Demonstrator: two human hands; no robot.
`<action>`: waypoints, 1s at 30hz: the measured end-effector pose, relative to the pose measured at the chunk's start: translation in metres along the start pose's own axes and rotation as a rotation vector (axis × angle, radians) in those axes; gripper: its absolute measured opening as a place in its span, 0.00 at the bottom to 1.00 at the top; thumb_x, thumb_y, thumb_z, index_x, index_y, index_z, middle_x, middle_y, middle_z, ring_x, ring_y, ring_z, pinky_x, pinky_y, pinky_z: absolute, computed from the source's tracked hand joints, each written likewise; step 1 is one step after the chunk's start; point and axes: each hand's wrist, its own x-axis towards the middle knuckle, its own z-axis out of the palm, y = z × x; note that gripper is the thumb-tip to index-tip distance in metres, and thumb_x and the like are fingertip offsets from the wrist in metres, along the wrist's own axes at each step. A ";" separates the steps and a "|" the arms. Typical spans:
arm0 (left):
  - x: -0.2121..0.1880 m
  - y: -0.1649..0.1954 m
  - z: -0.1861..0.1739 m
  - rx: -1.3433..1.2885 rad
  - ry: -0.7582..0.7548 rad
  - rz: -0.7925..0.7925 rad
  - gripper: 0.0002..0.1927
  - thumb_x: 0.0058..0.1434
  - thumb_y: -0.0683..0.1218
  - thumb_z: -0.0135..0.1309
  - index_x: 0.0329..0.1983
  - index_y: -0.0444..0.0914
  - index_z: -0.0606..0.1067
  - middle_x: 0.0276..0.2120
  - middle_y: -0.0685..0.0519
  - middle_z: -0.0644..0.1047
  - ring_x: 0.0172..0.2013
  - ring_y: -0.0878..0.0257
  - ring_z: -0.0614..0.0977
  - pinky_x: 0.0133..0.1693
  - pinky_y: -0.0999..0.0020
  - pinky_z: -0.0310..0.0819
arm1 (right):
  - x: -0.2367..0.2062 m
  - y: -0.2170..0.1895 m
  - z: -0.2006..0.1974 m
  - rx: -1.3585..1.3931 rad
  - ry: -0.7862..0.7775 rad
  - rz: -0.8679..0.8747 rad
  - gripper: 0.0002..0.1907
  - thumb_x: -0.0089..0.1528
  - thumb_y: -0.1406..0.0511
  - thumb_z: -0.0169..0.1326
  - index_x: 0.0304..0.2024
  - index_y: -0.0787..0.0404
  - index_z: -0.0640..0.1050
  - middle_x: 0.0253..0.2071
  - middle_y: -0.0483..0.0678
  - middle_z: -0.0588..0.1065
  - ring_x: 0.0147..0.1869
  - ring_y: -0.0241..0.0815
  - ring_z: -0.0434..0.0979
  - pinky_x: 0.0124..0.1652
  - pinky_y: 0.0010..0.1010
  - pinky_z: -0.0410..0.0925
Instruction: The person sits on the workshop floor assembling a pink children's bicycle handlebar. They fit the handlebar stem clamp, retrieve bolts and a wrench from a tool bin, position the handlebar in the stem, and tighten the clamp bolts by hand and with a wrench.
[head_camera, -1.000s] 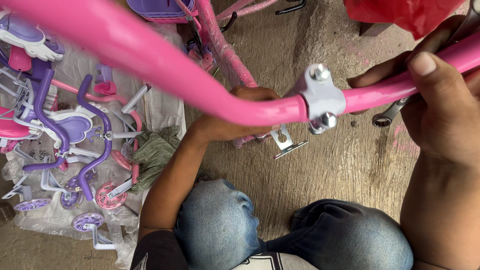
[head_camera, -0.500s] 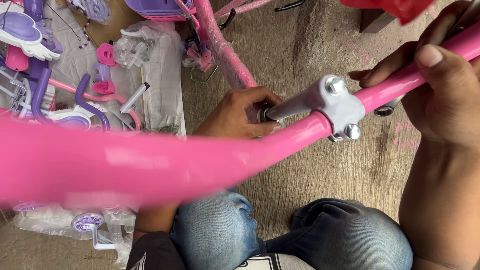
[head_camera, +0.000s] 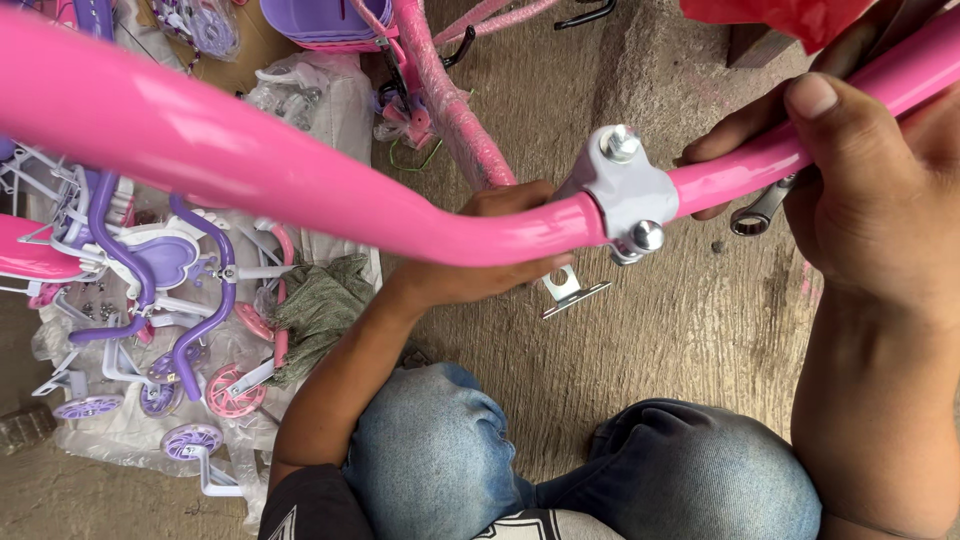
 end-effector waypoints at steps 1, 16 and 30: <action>0.002 -0.001 0.007 0.011 0.018 0.027 0.19 0.67 0.51 0.64 0.55 0.38 0.75 0.46 0.50 0.79 0.46 0.59 0.84 0.49 0.63 0.80 | -0.001 -0.001 0.001 0.016 0.000 0.065 0.20 0.76 0.63 0.43 0.48 0.81 0.71 0.40 0.65 0.76 0.38 0.56 0.83 0.45 0.42 0.80; 0.000 -0.039 0.010 0.366 0.098 0.181 0.09 0.52 0.48 0.66 0.32 0.41 0.79 0.25 0.53 0.77 0.33 0.56 0.79 0.48 0.56 0.71 | -0.001 -0.012 0.042 0.090 0.054 -0.150 0.15 0.77 0.70 0.53 0.54 0.73 0.61 0.36 0.55 0.70 0.38 0.59 0.82 0.43 0.45 0.78; -0.076 -0.037 -0.015 0.344 0.117 0.208 0.17 0.49 0.52 0.69 0.37 0.42 0.77 0.37 0.55 0.79 0.47 0.59 0.81 0.67 0.47 0.63 | -0.009 -0.029 0.118 -0.082 -0.094 -0.234 0.16 0.69 0.69 0.52 0.51 0.75 0.63 0.33 0.53 0.72 0.42 0.55 0.85 0.44 0.47 0.79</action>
